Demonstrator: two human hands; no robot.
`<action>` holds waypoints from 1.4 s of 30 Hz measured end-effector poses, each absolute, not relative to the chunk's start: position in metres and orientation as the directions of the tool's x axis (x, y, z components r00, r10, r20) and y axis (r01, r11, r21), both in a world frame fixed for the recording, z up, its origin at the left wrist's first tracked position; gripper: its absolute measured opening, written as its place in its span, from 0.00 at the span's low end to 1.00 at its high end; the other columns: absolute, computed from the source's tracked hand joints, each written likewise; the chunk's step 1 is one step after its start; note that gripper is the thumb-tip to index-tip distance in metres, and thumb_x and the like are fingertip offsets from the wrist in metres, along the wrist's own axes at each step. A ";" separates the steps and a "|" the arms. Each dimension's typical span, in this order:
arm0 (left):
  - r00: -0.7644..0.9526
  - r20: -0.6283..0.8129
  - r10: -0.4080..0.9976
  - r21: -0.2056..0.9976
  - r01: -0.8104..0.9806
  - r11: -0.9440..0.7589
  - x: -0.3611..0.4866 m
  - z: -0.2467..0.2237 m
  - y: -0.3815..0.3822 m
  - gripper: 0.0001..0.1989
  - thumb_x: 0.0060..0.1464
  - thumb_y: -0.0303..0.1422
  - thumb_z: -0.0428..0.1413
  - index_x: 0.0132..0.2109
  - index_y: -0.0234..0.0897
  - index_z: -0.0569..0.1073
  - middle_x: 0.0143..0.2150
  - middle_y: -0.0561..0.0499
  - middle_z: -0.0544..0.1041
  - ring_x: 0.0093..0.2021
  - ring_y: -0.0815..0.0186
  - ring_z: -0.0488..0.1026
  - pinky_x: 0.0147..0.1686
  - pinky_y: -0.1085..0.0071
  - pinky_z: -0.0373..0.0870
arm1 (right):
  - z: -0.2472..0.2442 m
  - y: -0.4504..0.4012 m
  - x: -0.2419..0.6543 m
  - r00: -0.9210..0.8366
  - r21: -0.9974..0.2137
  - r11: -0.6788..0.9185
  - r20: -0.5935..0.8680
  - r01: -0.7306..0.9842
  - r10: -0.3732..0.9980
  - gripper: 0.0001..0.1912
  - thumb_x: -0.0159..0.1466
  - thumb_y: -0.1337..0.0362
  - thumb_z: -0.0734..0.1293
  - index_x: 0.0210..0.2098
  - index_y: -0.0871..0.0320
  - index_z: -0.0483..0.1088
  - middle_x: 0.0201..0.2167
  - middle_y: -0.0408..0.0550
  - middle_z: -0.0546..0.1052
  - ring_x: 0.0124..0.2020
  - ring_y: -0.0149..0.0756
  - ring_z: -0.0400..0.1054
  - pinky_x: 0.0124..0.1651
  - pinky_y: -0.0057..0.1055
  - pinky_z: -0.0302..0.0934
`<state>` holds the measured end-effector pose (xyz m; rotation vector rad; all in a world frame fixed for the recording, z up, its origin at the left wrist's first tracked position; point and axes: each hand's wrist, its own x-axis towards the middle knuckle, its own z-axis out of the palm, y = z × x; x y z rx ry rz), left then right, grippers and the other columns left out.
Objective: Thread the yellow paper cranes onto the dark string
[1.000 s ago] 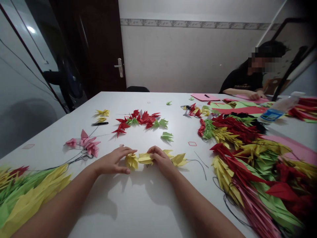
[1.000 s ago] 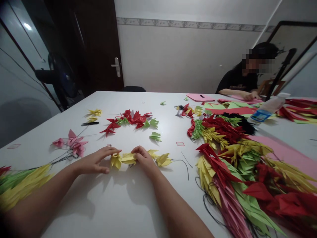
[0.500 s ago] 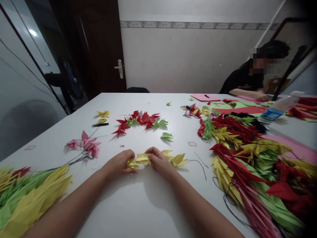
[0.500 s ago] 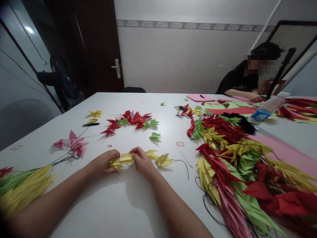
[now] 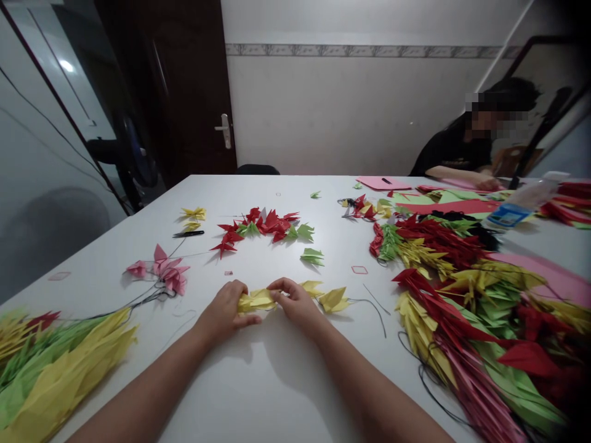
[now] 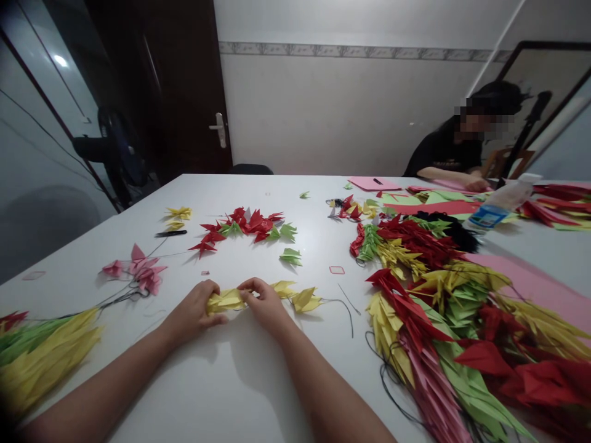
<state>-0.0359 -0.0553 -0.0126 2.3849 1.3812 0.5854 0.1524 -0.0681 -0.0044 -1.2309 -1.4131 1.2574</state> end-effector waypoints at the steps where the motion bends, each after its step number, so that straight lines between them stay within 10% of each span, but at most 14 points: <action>1: 0.456 0.190 0.869 0.474 0.733 -0.488 -0.036 -0.012 -0.056 0.21 0.45 0.49 0.52 0.37 0.37 0.61 0.36 0.49 0.66 0.38 0.61 0.63 0.38 0.64 0.62 | -0.004 -0.068 0.152 -0.140 -0.991 0.007 -0.012 0.132 0.990 0.06 0.53 0.63 0.62 0.30 0.58 0.66 0.27 0.40 0.69 0.25 0.26 0.60 0.32 0.25 0.56; 24: 0.512 0.237 0.826 0.448 0.696 -0.561 -0.035 -0.013 -0.058 0.18 0.55 0.44 0.45 0.46 0.37 0.63 0.41 0.47 0.68 0.44 0.61 0.64 0.46 0.61 0.62 | -0.009 -0.072 0.149 -0.210 -0.924 0.156 0.086 0.348 0.974 0.15 0.60 0.59 0.58 0.45 0.56 0.64 0.30 0.43 0.73 0.29 0.30 0.65 0.33 0.27 0.57; 28: 0.498 0.238 0.834 0.461 0.698 -0.548 -0.035 -0.010 -0.059 0.18 0.55 0.44 0.45 0.46 0.36 0.64 0.41 0.47 0.69 0.44 0.61 0.65 0.46 0.62 0.62 | -0.008 -0.074 0.152 -0.203 -0.850 0.185 0.095 0.493 0.975 0.11 0.59 0.59 0.58 0.40 0.56 0.64 0.17 0.36 0.63 0.20 0.28 0.58 0.26 0.25 0.50; 42: 0.540 0.235 0.808 0.364 0.722 -0.589 -0.042 -0.015 -0.056 0.18 0.56 0.41 0.45 0.50 0.37 0.63 0.47 0.45 0.69 0.49 0.60 0.63 0.50 0.60 0.59 | -0.014 -0.072 0.157 -0.088 -0.705 0.256 0.266 0.662 0.960 0.08 0.53 0.71 0.57 0.29 0.55 0.65 0.17 0.38 0.62 0.21 0.30 0.57 0.26 0.26 0.48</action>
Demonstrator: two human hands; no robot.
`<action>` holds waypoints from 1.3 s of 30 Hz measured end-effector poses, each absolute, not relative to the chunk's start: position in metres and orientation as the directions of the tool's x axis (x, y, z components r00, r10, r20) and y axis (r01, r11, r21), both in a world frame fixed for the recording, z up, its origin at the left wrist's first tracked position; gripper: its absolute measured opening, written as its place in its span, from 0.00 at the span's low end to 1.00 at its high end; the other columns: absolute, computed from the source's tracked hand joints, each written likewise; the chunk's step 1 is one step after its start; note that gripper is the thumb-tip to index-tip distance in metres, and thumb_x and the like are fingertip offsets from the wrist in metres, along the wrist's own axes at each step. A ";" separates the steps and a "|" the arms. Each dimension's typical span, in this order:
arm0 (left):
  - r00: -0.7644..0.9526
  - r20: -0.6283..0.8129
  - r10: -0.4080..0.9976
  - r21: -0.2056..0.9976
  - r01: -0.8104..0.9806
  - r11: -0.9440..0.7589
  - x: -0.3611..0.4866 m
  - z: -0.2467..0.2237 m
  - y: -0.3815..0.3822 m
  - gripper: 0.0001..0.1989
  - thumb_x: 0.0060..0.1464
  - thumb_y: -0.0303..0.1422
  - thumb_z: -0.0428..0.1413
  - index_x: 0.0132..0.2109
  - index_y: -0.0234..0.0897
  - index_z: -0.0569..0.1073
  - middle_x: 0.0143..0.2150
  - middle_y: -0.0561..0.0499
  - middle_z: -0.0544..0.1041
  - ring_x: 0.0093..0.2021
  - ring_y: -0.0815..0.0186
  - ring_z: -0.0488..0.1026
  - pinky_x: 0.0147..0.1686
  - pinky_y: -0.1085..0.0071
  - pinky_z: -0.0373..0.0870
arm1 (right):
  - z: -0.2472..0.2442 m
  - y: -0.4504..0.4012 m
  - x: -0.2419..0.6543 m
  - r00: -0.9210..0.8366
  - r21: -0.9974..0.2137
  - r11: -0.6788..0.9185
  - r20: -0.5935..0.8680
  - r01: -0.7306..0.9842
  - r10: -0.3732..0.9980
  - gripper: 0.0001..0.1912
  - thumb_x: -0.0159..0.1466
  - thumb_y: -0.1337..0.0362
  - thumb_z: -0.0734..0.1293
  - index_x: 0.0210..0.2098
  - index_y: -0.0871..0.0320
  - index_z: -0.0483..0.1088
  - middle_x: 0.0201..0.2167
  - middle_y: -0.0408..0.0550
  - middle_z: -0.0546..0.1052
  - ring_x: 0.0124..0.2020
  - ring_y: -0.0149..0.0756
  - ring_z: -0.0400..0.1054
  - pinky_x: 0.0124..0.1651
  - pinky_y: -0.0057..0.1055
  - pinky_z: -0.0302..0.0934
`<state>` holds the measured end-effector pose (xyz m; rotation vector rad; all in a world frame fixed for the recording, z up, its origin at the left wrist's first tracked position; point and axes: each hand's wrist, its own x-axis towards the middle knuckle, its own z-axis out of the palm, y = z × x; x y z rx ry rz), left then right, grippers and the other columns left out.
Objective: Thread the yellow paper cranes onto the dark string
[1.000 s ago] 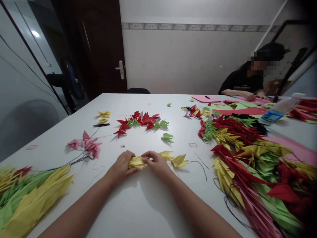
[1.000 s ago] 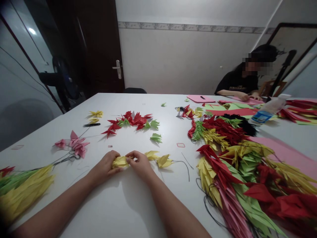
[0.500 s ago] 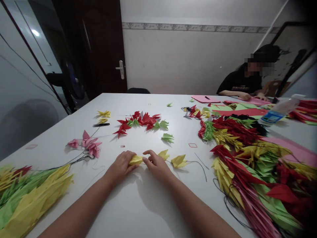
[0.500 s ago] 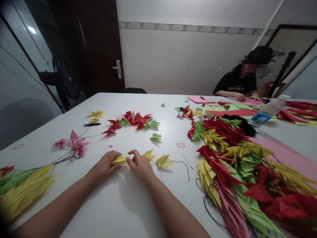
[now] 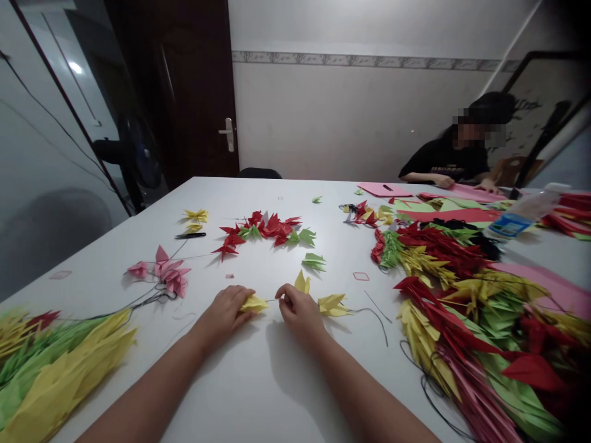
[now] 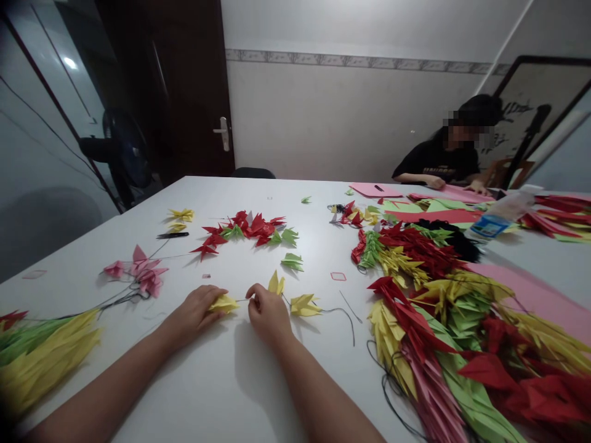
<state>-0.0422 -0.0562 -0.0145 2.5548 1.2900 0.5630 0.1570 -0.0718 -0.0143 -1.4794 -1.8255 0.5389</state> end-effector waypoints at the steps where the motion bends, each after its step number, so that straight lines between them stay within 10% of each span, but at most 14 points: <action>1: 0.546 0.233 0.805 0.350 0.725 -0.593 -0.042 -0.015 -0.056 0.18 0.56 0.41 0.44 0.50 0.37 0.63 0.47 0.45 0.68 0.49 0.60 0.63 0.50 0.59 0.59 | -0.014 -0.073 0.156 -0.084 -0.674 0.247 0.265 0.696 0.961 0.09 0.53 0.71 0.57 0.29 0.54 0.66 0.18 0.39 0.65 0.22 0.30 0.58 0.26 0.26 0.49; 8: 0.586 0.293 0.756 0.269 0.708 -0.653 -0.043 -0.025 -0.054 0.18 0.57 0.43 0.43 0.47 0.36 0.64 0.43 0.45 0.68 0.44 0.60 0.64 0.46 0.60 0.62 | -0.006 -0.081 0.147 -0.256 -0.480 0.518 0.509 0.708 0.822 0.14 0.59 0.62 0.61 0.44 0.56 0.67 0.46 0.53 0.69 0.44 0.42 0.63 0.47 0.39 0.56; 20: 0.590 0.335 0.735 0.316 0.664 -0.677 -0.045 -0.032 -0.053 0.14 0.56 0.43 0.44 0.40 0.37 0.65 0.38 0.47 0.67 0.39 0.61 0.63 0.42 0.63 0.62 | -0.016 -0.074 0.145 -0.408 -0.743 0.508 0.340 0.435 0.847 0.10 0.53 0.65 0.67 0.35 0.57 0.70 0.36 0.48 0.74 0.37 0.35 0.67 0.41 0.30 0.60; 32: 0.493 0.266 0.828 0.425 0.711 -0.560 -0.039 -0.025 -0.061 0.21 0.57 0.40 0.43 0.56 0.39 0.54 0.54 0.44 0.62 0.55 0.58 0.56 0.53 0.57 0.55 | -0.024 -0.069 0.136 -0.351 -0.691 0.477 0.329 0.543 0.877 0.10 0.52 0.70 0.64 0.34 0.58 0.70 0.36 0.49 0.74 0.38 0.35 0.67 0.42 0.30 0.60; 39: 0.586 0.268 0.765 0.268 0.717 -0.643 -0.038 -0.029 -0.057 0.17 0.59 0.39 0.39 0.51 0.39 0.63 0.46 0.47 0.68 0.48 0.60 0.62 0.49 0.59 0.57 | -0.015 -0.071 0.146 -0.355 -0.622 0.591 0.473 0.514 0.806 0.11 0.53 0.70 0.62 0.36 0.57 0.71 0.38 0.49 0.74 0.41 0.35 0.67 0.46 0.32 0.60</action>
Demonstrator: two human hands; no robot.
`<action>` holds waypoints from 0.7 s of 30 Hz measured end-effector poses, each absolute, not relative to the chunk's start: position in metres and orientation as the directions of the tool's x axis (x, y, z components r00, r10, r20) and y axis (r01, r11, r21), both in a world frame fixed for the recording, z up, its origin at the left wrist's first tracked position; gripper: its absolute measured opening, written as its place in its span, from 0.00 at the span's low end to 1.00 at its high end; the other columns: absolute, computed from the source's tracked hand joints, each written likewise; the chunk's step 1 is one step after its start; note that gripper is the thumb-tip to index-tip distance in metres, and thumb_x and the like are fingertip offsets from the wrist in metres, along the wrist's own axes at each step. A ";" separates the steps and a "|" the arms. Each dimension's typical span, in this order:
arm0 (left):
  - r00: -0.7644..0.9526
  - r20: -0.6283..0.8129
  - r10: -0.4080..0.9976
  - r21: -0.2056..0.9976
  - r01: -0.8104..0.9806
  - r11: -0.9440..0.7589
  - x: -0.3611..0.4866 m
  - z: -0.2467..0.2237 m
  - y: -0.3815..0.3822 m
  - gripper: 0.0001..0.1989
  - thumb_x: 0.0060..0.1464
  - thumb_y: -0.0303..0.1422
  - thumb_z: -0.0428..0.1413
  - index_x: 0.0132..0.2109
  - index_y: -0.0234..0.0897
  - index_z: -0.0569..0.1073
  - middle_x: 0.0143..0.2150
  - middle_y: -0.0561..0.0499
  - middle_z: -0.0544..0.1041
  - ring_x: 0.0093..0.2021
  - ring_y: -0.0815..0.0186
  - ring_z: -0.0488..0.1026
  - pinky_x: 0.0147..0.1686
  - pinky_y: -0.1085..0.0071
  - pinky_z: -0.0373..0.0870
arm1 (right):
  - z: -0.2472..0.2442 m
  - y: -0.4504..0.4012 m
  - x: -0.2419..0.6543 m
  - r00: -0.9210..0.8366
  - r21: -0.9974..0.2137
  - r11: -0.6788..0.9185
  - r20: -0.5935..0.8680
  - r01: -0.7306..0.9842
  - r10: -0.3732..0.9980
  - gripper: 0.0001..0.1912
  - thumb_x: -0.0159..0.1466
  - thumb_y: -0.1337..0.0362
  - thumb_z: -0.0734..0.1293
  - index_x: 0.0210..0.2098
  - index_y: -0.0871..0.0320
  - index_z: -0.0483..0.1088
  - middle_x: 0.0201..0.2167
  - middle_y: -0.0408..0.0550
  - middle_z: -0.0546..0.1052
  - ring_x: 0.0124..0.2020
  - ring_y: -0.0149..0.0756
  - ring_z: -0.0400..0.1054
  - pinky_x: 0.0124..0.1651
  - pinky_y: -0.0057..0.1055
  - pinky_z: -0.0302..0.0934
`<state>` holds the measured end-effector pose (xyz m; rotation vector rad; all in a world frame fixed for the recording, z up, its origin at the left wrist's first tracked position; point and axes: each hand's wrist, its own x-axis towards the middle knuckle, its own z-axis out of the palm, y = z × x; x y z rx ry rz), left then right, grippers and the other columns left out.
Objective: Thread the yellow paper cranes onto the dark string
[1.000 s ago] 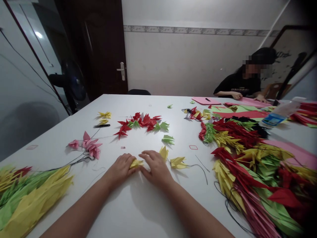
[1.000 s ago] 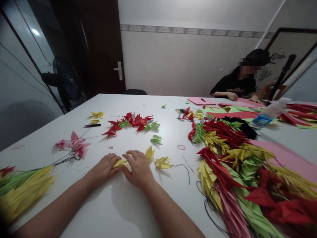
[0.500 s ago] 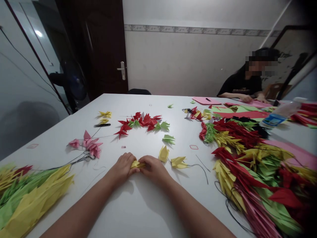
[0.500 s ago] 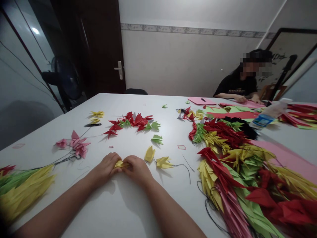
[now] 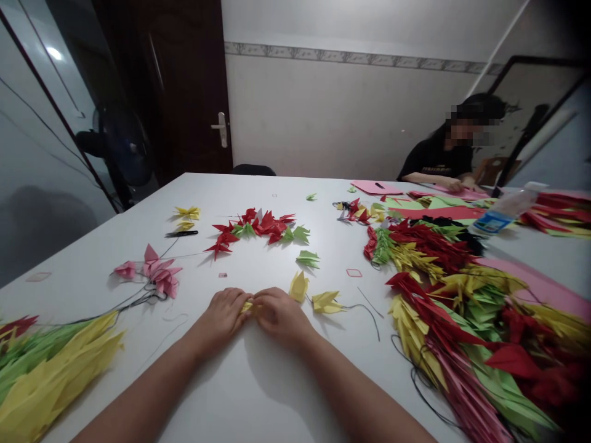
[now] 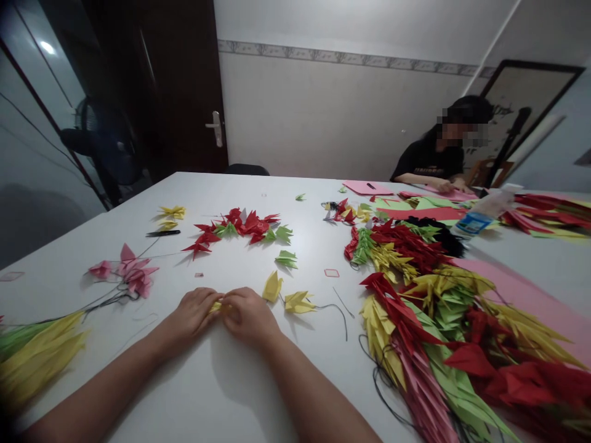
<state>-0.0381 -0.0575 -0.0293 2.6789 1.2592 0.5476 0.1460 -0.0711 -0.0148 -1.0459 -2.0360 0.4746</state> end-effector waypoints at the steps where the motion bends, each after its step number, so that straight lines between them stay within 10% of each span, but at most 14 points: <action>1: 0.571 0.276 0.773 0.243 0.736 -0.631 -0.040 -0.029 -0.056 0.17 0.59 0.38 0.39 0.51 0.39 0.64 0.45 0.46 0.69 0.48 0.60 0.62 0.48 0.59 0.58 | -0.011 -0.070 0.151 -0.287 -0.608 0.587 0.523 0.533 0.803 0.11 0.55 0.69 0.61 0.37 0.56 0.70 0.39 0.49 0.74 0.43 0.36 0.66 0.48 0.33 0.59; 5: 0.477 0.323 0.817 0.157 0.825 -0.544 -0.054 -0.026 -0.050 0.17 0.58 0.35 0.40 0.50 0.38 0.65 0.44 0.45 0.69 0.47 0.59 0.63 0.47 0.58 0.58 | -0.003 -0.061 0.171 0.005 -0.558 0.419 0.604 0.717 0.797 0.15 0.58 0.69 0.57 0.43 0.60 0.67 0.46 0.55 0.69 0.50 0.41 0.60 0.54 0.42 0.53; 11: 0.426 0.337 0.840 0.104 0.870 -0.483 -0.063 -0.025 -0.047 0.18 0.56 0.30 0.41 0.51 0.40 0.66 0.48 0.46 0.69 0.49 0.59 0.63 0.47 0.59 0.56 | -0.013 -0.056 0.178 -0.035 -0.509 0.218 0.345 0.833 0.938 0.17 0.58 0.69 0.57 0.47 0.61 0.64 0.46 0.56 0.68 0.47 0.43 0.61 0.49 0.39 0.56; 21: 0.431 0.295 0.853 0.211 0.841 -0.498 -0.072 -0.019 -0.043 0.18 0.54 0.29 0.40 0.50 0.36 0.64 0.46 0.45 0.70 0.48 0.60 0.64 0.47 0.60 0.59 | -0.014 -0.063 0.174 0.007 -0.608 0.197 0.317 0.769 0.948 0.15 0.52 0.71 0.54 0.39 0.59 0.63 0.37 0.50 0.66 0.41 0.40 0.61 0.46 0.37 0.57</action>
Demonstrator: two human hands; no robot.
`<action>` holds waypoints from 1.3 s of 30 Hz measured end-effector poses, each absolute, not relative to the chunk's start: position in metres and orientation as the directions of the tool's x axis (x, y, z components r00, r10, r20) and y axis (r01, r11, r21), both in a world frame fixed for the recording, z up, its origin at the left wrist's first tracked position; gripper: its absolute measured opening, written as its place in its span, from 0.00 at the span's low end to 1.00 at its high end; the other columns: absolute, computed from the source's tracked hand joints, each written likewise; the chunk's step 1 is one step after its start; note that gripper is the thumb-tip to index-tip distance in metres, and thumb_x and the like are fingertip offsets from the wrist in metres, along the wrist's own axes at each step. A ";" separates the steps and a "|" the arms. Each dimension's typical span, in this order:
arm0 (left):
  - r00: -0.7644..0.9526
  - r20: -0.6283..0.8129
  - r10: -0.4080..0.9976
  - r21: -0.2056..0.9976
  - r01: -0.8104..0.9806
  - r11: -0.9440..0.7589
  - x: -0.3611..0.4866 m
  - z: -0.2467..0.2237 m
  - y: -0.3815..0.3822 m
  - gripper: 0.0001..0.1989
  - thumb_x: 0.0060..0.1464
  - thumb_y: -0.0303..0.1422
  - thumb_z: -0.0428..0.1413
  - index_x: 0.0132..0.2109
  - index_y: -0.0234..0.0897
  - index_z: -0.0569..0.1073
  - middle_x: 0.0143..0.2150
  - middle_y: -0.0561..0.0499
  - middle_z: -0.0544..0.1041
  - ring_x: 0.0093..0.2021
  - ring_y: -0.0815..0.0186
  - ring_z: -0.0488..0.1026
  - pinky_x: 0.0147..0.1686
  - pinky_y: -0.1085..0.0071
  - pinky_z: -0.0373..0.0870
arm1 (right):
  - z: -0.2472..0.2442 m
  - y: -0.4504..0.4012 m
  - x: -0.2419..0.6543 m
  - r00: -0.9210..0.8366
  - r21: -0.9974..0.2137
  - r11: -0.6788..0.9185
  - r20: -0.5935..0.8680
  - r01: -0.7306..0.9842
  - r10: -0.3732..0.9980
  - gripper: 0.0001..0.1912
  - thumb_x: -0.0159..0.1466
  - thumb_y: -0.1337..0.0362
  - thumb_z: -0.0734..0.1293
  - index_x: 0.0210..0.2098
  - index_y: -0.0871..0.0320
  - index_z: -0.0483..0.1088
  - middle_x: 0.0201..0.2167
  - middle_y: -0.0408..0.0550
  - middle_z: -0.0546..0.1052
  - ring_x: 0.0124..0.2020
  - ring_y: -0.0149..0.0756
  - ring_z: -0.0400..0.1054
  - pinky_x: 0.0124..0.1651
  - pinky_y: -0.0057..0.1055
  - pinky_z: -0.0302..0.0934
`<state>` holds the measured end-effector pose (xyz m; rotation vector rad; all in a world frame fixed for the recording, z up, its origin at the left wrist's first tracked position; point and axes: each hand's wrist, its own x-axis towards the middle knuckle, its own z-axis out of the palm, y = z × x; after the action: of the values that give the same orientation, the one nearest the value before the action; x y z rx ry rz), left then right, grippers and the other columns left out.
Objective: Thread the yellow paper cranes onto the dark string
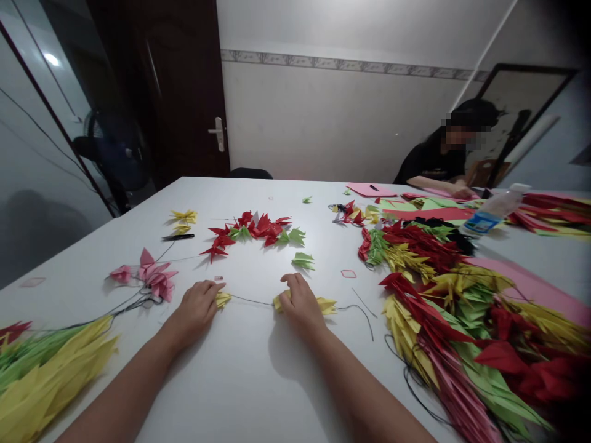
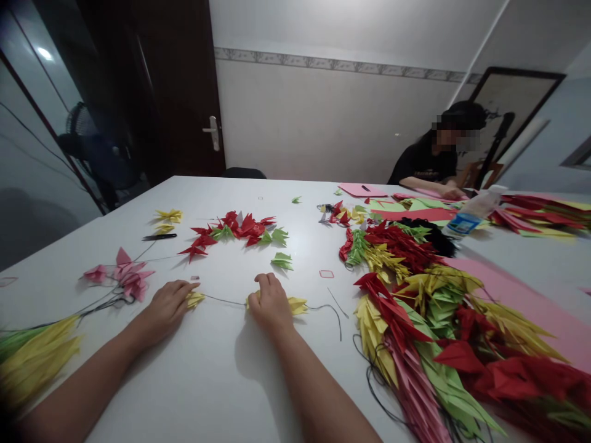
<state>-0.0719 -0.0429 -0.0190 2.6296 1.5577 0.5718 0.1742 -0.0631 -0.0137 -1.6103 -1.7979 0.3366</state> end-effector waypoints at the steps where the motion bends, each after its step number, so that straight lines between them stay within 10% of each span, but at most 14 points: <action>1: 0.423 0.295 0.857 0.251 0.831 -0.497 -0.073 -0.018 -0.042 0.17 0.54 0.29 0.40 0.49 0.35 0.64 0.45 0.44 0.70 0.47 0.61 0.64 0.47 0.61 0.60 | -0.014 -0.063 0.175 0.006 -0.621 0.196 0.308 0.759 0.951 0.15 0.51 0.71 0.54 0.38 0.58 0.62 0.37 0.50 0.65 0.40 0.39 0.61 0.45 0.37 0.57; 16: 0.386 0.231 0.893 0.431 0.782 -0.449 -0.075 -0.012 -0.043 0.14 0.55 0.41 0.44 0.43 0.38 0.65 0.40 0.48 0.71 0.43 0.62 0.66 0.44 0.64 0.63 | -0.015 -0.066 0.180 -0.120 -0.660 0.350 0.367 0.665 0.922 0.09 0.52 0.67 0.57 0.34 0.56 0.60 0.31 0.46 0.65 0.35 0.36 0.60 0.40 0.35 0.56; 39: 0.329 0.269 0.905 0.379 0.828 -0.414 -0.076 -0.016 -0.042 0.09 0.55 0.37 0.42 0.39 0.38 0.62 0.35 0.48 0.70 0.37 0.61 0.67 0.40 0.62 0.64 | -0.019 -0.061 0.186 -0.013 -0.934 0.220 0.225 0.280 0.974 0.06 0.53 0.62 0.63 0.30 0.57 0.63 0.23 0.42 0.69 0.21 0.28 0.59 0.26 0.26 0.55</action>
<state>-0.0757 -0.0422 -0.0161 2.4151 1.5925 0.6637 0.1860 -0.0605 -0.0191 -1.2447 -1.4968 0.8763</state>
